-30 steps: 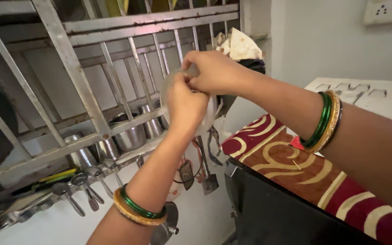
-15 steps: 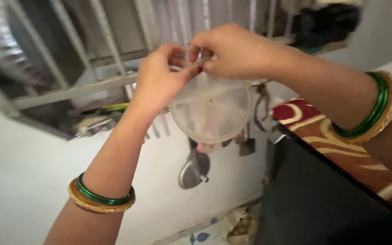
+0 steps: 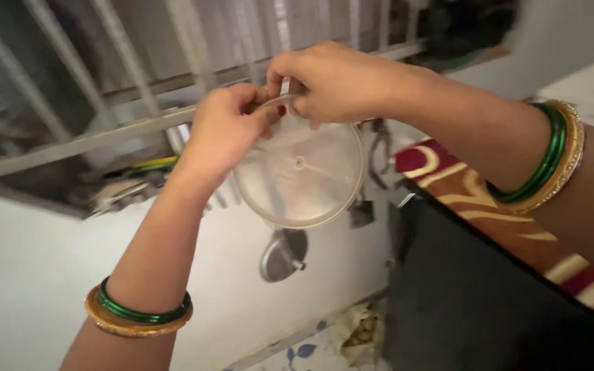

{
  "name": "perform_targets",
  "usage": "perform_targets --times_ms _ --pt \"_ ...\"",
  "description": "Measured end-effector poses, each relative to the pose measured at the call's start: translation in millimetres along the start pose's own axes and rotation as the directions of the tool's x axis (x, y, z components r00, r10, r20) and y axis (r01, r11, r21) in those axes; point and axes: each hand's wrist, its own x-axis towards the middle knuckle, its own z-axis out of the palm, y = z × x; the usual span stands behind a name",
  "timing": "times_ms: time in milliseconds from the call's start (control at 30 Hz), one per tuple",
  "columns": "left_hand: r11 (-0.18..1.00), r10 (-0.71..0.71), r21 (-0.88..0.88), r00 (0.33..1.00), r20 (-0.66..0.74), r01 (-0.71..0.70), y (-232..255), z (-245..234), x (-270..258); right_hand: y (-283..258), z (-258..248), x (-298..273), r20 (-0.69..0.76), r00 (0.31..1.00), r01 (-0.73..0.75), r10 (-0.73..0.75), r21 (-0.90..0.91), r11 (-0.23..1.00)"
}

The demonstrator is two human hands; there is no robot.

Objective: The person washes their hands, takes a blender jar and lid from an overhead rack, and fills a steel cup with water from a pot. They attach the jar to the blender base, plug the blender's cord into the wall socket, and spoon chopped tomatoes from a plate into the jar.

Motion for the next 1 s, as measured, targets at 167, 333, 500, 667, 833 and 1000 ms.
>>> perform_targets --times_ms 167,333,500,667,833,1000 --pt "0.984 0.102 -0.156 0.988 0.115 -0.083 29 53 28 35 -38 -42 -0.013 0.993 -0.116 0.115 -0.12 0.986" --pt "0.964 0.229 -0.18 0.953 0.198 -0.195 62 112 58 64 -78 -87 -0.009 0.946 -0.319 0.325 -0.228 0.92" --pt "0.939 0.312 -0.235 0.912 0.266 -0.253 92 168 77 83 -109 -128 0.009 0.875 -0.468 0.485 -0.242 0.85" --pt "0.911 0.346 -0.347 0.873 0.344 -0.224 121 215 94 105 -133 -161 -0.034 0.808 -0.568 0.589 -0.311 0.762" --pt "0.907 0.355 -0.353 0.868 0.347 -0.23 137 256 102 132 -147 -185 -0.031 0.796 -0.588 0.605 -0.278 0.759" --pt "0.908 0.33 -0.39 0.834 0.442 -0.152 148 293 121 163 -153 -203 -0.051 0.73 -0.667 0.681 -0.267 0.695"
